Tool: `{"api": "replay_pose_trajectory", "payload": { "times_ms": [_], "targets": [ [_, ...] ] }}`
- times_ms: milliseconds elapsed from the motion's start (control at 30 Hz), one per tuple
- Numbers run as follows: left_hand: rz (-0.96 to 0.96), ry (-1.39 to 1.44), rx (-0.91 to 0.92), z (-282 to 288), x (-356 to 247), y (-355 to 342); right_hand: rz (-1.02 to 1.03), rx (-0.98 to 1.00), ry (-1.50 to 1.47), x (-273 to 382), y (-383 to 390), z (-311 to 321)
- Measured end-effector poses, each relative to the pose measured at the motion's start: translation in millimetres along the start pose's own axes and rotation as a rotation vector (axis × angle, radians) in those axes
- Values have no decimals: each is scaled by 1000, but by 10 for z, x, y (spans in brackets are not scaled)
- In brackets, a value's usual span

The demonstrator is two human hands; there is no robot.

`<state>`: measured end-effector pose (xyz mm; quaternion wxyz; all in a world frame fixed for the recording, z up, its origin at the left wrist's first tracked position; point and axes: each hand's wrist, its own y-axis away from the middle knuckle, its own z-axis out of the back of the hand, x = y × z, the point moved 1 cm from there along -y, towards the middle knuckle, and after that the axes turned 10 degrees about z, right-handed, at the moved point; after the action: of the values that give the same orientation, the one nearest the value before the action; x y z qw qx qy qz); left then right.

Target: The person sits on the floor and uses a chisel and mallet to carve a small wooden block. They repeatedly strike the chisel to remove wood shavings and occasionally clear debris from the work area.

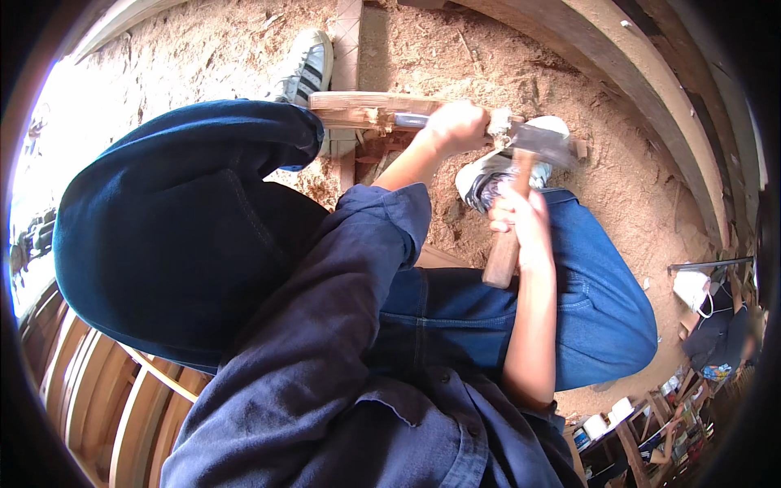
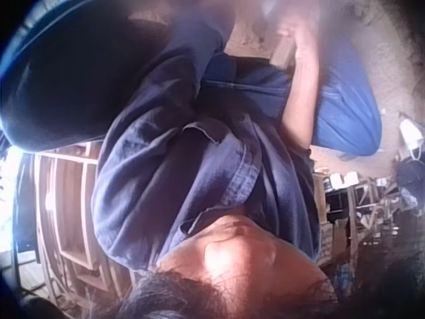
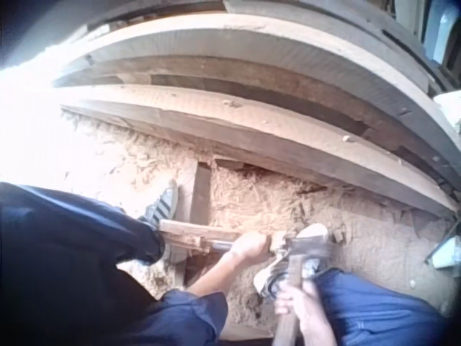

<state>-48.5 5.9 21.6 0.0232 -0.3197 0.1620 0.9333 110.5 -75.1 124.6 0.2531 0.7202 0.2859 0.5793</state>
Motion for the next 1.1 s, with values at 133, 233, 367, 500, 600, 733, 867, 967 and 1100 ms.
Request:
{"api": "replay_pose_trajectory", "payload": {
  "times_ms": [133, 233, 367, 500, 600, 733, 867, 967, 1100],
  "targets": [
    [-47, -27, -11, -75, 71, -30, -66, -25, -170, 145, 34, 137],
    [-14, -17, -51, -95, 186, 3, 63, -82, -228, 357, 46, 328],
    [-61, -17, -61, -137, 134, -26, 357, -379, -410, 621, 2, 830],
    [-53, -45, -87, -188, 169, -37, 365, -450, -31, 256, 51, 193],
    [25, 6, 6, -12, 52, -43, 8, 3, -107, -60, -110, 0],
    [-4, -68, -53, -126, 122, -64, -36, -25, -319, 136, -47, 130],
    [-17, -61, -78, -154, 190, -39, 164, -203, -373, 445, 41, 271],
    [-40, -50, -79, -173, 134, -43, 333, -296, -357, 411, -3, 599],
    [-36, -29, -120, -123, 121, -18, 162, -179, 51, 139, 48, 51]
  ]
}}
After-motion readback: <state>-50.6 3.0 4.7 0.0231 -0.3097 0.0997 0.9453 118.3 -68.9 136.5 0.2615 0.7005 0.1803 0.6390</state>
